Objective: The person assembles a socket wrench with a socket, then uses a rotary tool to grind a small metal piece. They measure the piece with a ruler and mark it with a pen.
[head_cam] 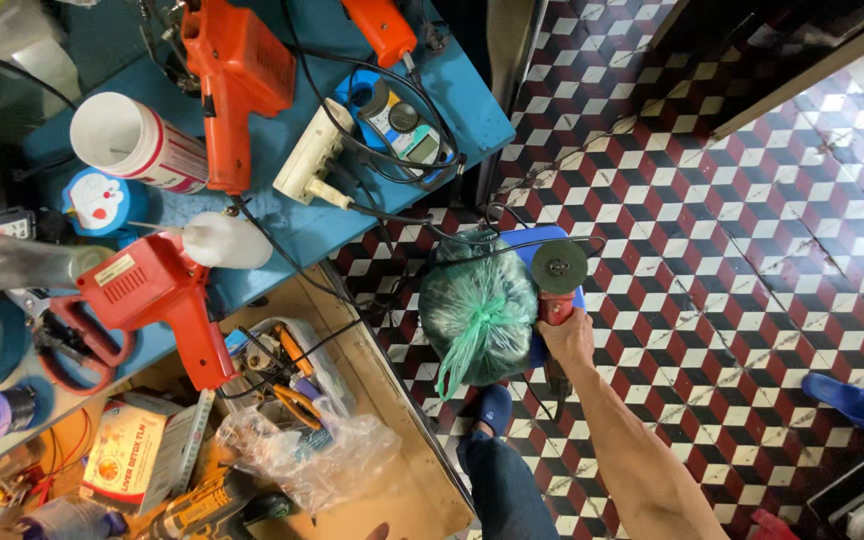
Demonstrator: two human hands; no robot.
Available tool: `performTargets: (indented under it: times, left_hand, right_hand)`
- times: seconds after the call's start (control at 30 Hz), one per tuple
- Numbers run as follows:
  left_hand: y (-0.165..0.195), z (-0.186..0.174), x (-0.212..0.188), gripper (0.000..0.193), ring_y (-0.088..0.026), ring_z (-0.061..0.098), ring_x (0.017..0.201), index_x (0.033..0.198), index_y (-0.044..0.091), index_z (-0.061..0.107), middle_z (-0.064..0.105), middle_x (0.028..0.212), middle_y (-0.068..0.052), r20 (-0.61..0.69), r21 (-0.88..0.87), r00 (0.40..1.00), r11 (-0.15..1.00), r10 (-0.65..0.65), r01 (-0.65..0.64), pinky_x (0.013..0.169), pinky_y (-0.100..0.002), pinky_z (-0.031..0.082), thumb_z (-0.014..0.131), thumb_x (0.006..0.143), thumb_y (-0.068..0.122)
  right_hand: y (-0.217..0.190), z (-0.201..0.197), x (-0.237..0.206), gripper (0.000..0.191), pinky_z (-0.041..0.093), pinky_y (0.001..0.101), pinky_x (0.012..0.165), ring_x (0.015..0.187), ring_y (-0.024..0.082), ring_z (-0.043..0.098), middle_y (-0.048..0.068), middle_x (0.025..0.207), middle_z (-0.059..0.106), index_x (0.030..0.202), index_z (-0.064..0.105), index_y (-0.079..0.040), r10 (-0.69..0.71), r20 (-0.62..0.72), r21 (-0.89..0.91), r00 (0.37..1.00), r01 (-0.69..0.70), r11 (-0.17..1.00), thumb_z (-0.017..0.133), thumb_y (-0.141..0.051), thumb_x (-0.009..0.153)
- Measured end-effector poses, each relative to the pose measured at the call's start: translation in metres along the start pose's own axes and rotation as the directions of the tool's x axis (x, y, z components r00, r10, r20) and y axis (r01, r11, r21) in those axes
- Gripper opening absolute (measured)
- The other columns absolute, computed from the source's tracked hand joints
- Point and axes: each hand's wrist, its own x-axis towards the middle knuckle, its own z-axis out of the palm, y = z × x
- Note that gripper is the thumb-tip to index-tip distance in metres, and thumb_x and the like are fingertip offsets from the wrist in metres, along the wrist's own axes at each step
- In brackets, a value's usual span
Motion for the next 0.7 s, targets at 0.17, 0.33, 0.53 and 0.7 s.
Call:
performTargets:
  times: [0.17, 0.33, 0.53, 0.7]
  left_hand:
    - [-0.022, 0.031, -0.046, 0.056, -0.034, 0.074, 0.101, 0.14, 0.012, 0.068, 0.078, 0.108, -0.026, 0.046, 0.162, 0.981, 0.968, 0.189, -0.194, 0.092, -0.041, 0.06, 0.069, 0.089, 0.035]
    - [-0.038, 0.077, -0.132, 0.075, -0.032, 0.064, 0.124, 0.148, 0.005, 0.045, 0.064, 0.135, -0.02, 0.491, 0.418, 0.525, 0.341, 0.695, -0.842, 0.101, -0.041, 0.049, 0.08, 0.088, 0.031]
    - [-0.044, 0.086, -0.234, 0.079, -0.039, 0.069, 0.108, 0.14, 0.006, 0.046, 0.068, 0.121, -0.021, 0.454, 0.422, 0.518, 0.338, 0.725, -0.842, 0.089, -0.045, 0.056, 0.083, 0.076, 0.037]
    - [-0.061, -0.059, -0.285, 0.064, -0.029, 0.073, 0.085, 0.126, -0.002, 0.055, 0.071, 0.093, -0.016, 0.567, 0.098, 0.335, 0.342, 0.753, -0.934, 0.073, -0.039, 0.057, 0.083, 0.077, 0.029]
  right_hand:
    - [0.028, -0.034, -0.028, 0.052, 0.054, 0.0437, 0.07, 0.077, 0.028, 0.065, 0.011, 0.086, 0.067, 0.107, 0.067, 0.003, 0.184, 0.258, 0.407, 0.948, -0.28, 0.87, 0.086, -0.029, 0.07]
    - [0.041, -0.1, -0.132, 0.039, 0.056, 0.0376, 0.063, 0.07, 0.022, 0.068, 0.009, 0.083, 0.069, 0.105, 0.062, -0.005, 0.165, 0.383, 0.786, 0.909, -0.415, 0.458, 0.078, -0.016, 0.071]
    - [0.01, -0.139, -0.286, 0.047, 0.052, 0.0359, 0.078, 0.087, 0.017, 0.063, 0.006, 0.103, 0.066, 0.118, 0.06, -0.008, 0.215, 0.014, 0.771, 0.977, -0.147, 0.619, 0.082, -0.011, 0.077]
    - [-0.033, -0.151, -0.417, 0.07, 0.056, 0.0472, 0.088, 0.097, 0.024, 0.066, 0.008, 0.111, 0.066, 0.135, 0.055, -0.006, -0.284, 0.222, 0.965, 0.933, -0.168, 0.203, 0.082, -0.042, 0.081]
